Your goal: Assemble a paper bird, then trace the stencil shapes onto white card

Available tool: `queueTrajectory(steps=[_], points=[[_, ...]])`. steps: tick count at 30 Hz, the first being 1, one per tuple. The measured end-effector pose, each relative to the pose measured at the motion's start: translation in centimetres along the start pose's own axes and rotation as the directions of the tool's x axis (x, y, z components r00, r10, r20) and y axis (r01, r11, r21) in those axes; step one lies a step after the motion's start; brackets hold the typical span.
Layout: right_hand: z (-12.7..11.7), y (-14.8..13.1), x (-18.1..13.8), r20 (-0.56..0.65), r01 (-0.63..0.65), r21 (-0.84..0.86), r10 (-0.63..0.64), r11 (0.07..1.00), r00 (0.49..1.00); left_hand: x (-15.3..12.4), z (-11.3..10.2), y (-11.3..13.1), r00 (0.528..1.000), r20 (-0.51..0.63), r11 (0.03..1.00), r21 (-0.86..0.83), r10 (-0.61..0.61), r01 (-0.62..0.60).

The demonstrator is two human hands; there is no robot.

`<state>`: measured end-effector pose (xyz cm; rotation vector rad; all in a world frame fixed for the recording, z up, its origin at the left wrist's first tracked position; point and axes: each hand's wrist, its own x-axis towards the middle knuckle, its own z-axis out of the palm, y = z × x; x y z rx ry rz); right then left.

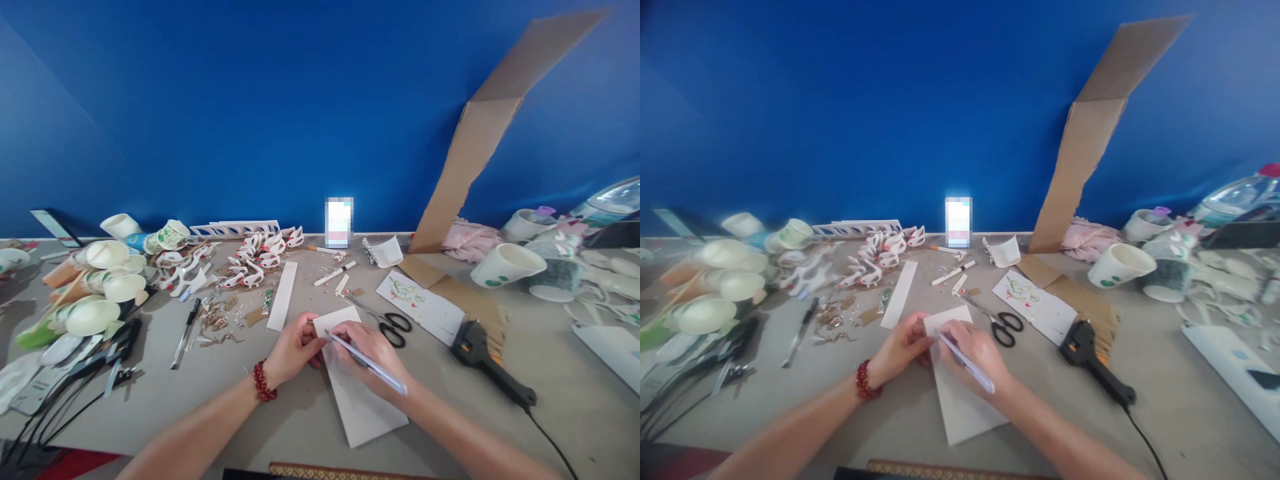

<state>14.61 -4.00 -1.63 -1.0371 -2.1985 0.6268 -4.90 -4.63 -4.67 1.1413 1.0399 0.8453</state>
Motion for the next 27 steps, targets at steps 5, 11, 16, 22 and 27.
queueTrajectory(steps=[5,11,16,22,27], points=[[0.1,0.3,0.3,-0.049,0.076,0.042,-0.074,0.996,0.996,0.3,-0.3,0.1,1.0,0.007,0.998,-0.067,-0.002,0.003],[0.2,0.7,-0.4,-0.122,0.086,0.097,-0.074,0.992,0.99,0.3,-0.3,0.1,1.0,-0.001,0.997,-0.078,0.004,-0.004],[0.3,1.2,-0.5,-0.078,0.097,0.083,-0.091,0.992,0.993,0.3,-0.3,0.2,1.0,0.012,0.998,-0.069,0.0,0.0],[0.5,1.6,-0.6,-0.04,0.117,0.054,-0.115,0.992,0.993,0.1,-0.4,0.2,1.0,0.013,0.999,-0.049,-0.002,0.002],[0.5,1.4,-0.5,-0.046,0.148,0.038,-0.146,0.988,0.988,0.1,-0.3,0.1,1.0,0.015,0.998,-0.056,0.003,-0.002]])
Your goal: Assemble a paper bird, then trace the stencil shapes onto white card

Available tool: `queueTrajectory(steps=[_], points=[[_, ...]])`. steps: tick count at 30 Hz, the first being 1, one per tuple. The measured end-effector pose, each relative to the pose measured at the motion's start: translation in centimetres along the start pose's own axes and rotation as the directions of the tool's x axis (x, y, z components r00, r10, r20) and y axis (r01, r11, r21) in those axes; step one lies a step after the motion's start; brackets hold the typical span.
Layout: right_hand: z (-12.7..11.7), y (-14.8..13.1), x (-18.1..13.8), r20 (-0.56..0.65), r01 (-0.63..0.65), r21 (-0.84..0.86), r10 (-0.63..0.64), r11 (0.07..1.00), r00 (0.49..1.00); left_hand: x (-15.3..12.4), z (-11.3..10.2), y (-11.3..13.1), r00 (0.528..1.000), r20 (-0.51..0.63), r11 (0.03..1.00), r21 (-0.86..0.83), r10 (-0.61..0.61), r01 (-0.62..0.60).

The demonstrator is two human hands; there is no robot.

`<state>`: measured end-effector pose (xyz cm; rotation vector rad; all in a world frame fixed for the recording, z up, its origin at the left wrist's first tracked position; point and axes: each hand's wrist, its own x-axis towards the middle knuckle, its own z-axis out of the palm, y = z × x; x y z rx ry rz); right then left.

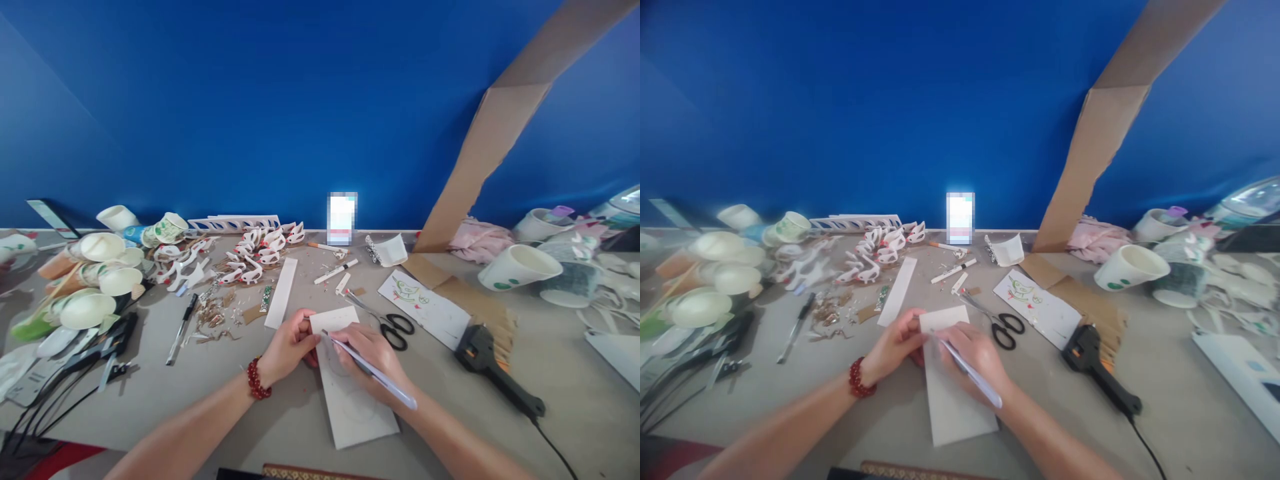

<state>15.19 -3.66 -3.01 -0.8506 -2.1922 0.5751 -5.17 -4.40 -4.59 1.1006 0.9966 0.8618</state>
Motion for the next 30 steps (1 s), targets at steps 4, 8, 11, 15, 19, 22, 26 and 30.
queueTrajectory(steps=[4,8,11,15,19,22,26,30], points=[[-0.02,-0.03,0.13,0.031,-0.004,-0.008,0.004,1.0,1.0,0.02,-0.02,-0.16,1.0,0.011,1.0,0.003,0.009,-0.009],[0.0,-0.05,0.24,0.048,-0.005,-0.006,0.006,1.0,0.999,0.07,-0.04,-0.33,1.0,0.013,1.0,0.008,0.014,-0.014],[0.14,-0.01,0.22,0.039,0.0,0.007,0.0,1.0,0.999,0.06,0.0,-0.52,1.0,0.006,1.0,0.021,0.019,-0.019],[0.22,0.17,0.15,0.05,-0.023,0.012,0.022,1.0,0.998,0.01,0.08,-0.65,0.999,0.0,0.999,0.031,0.034,-0.034],[-0.01,0.27,0.18,0.056,-0.019,0.021,0.017,1.0,0.998,0.05,0.08,-0.48,0.999,0.013,0.999,0.029,0.031,-0.031],[-0.07,0.23,0.17,0.059,-0.005,0.018,0.004,1.0,0.998,0.06,0.05,-0.42,1.0,0.014,0.999,0.032,0.018,-0.018],[0.13,0.28,0.07,0.084,-0.02,0.013,0.018,1.0,0.996,-0.02,0.1,-0.45,0.999,0.023,0.998,0.056,0.023,-0.025],[-0.18,0.37,0.02,0.083,-0.062,0.041,0.058,0.997,0.995,0.05,0.07,-0.39,0.999,0.033,0.999,0.041,0.018,-0.019]])
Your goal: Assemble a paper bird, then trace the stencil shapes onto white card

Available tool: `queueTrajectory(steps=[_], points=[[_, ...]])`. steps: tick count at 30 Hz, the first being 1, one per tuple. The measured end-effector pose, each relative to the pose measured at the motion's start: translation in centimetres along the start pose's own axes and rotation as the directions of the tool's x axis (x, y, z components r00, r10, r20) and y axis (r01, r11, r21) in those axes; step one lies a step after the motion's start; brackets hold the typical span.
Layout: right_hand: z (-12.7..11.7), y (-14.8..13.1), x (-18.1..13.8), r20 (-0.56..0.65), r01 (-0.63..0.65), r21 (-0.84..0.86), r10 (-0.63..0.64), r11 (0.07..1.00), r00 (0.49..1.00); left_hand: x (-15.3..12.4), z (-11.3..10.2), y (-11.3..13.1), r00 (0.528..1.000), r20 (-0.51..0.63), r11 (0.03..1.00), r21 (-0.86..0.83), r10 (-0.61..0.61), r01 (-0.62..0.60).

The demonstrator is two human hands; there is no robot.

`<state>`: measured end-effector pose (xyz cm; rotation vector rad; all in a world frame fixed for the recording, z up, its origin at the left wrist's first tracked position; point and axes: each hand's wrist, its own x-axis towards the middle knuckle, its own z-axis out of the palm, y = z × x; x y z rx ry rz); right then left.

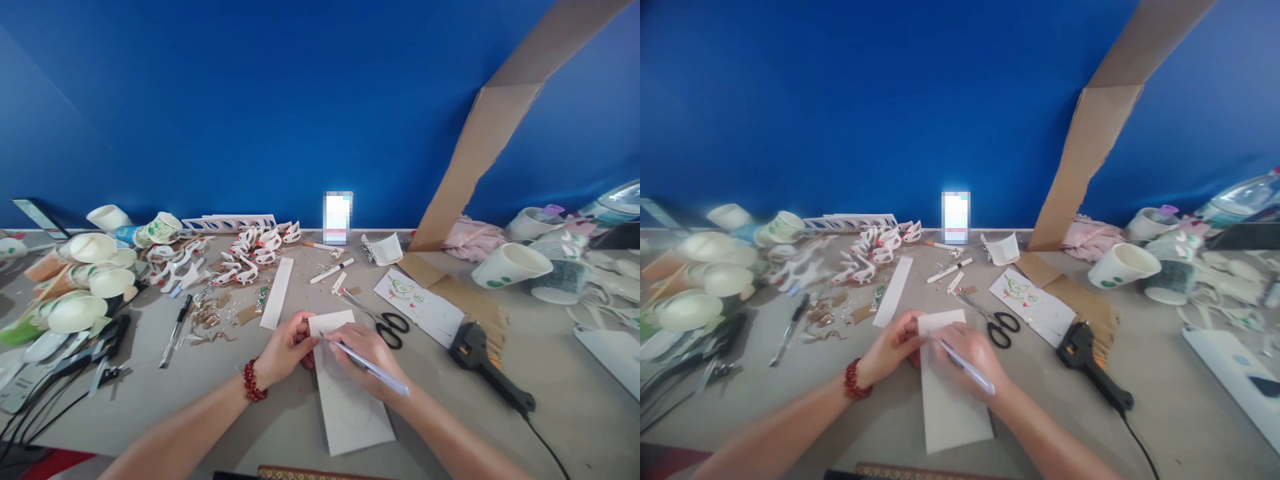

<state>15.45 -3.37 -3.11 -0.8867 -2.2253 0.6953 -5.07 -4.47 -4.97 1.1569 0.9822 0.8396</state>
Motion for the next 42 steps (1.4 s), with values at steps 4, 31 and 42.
queueTrajectory(steps=[4,31,42], points=[[-0.58,-0.21,-0.04,-0.046,-0.043,0.075,0.046,0.996,0.998,0.19,-0.36,-0.03,1.0,-0.017,0.996,-0.083,-0.014,0.013],[-0.22,-0.08,0.2,-0.054,0.075,0.004,-0.075,0.997,0.996,0.24,-0.61,0.28,1.0,-0.007,0.996,-0.081,-0.023,0.022],[-0.1,-0.22,0.23,-0.017,0.055,-0.012,-0.055,0.998,0.998,0.05,-0.5,0.18,1.0,-0.007,0.997,-0.07,-0.028,0.027]])
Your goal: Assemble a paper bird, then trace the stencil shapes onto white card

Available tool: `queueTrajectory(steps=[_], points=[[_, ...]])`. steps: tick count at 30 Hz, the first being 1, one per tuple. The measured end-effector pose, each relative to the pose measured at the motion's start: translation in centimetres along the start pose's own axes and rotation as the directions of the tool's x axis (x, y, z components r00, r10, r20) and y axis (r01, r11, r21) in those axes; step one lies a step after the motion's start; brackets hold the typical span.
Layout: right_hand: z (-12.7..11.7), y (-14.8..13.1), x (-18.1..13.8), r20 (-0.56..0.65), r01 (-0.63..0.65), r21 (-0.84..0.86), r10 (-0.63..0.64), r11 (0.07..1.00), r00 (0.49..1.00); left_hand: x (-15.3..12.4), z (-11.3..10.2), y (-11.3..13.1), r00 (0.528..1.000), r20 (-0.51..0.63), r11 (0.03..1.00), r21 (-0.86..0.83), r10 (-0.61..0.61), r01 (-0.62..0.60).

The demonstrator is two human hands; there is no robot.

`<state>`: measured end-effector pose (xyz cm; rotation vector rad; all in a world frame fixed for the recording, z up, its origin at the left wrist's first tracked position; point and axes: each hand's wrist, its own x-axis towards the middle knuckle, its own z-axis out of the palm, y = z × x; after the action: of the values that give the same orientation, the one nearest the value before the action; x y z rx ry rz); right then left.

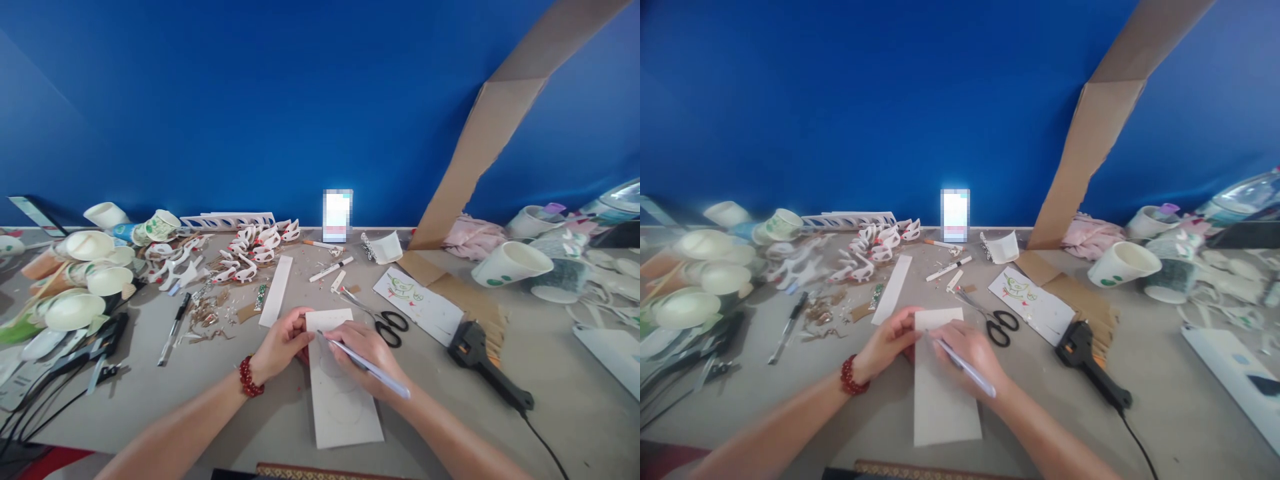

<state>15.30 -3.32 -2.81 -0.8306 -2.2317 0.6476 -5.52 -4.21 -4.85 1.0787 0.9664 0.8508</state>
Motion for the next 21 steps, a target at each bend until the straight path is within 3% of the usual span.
queueTrajectory(steps=[15,21], points=[[0.1,-0.04,0.26,-0.005,-0.004,0.001,0.004,1.0,1.0,0.07,0.24,0.03,1.0,-0.018,1.0,0.008,-0.004,0.005],[-0.11,-0.41,0.14,-0.052,-0.039,0.013,0.039,0.999,0.998,-0.41,0.59,-0.6,0.994,-0.077,0.995,0.061,0.083,-0.078]])
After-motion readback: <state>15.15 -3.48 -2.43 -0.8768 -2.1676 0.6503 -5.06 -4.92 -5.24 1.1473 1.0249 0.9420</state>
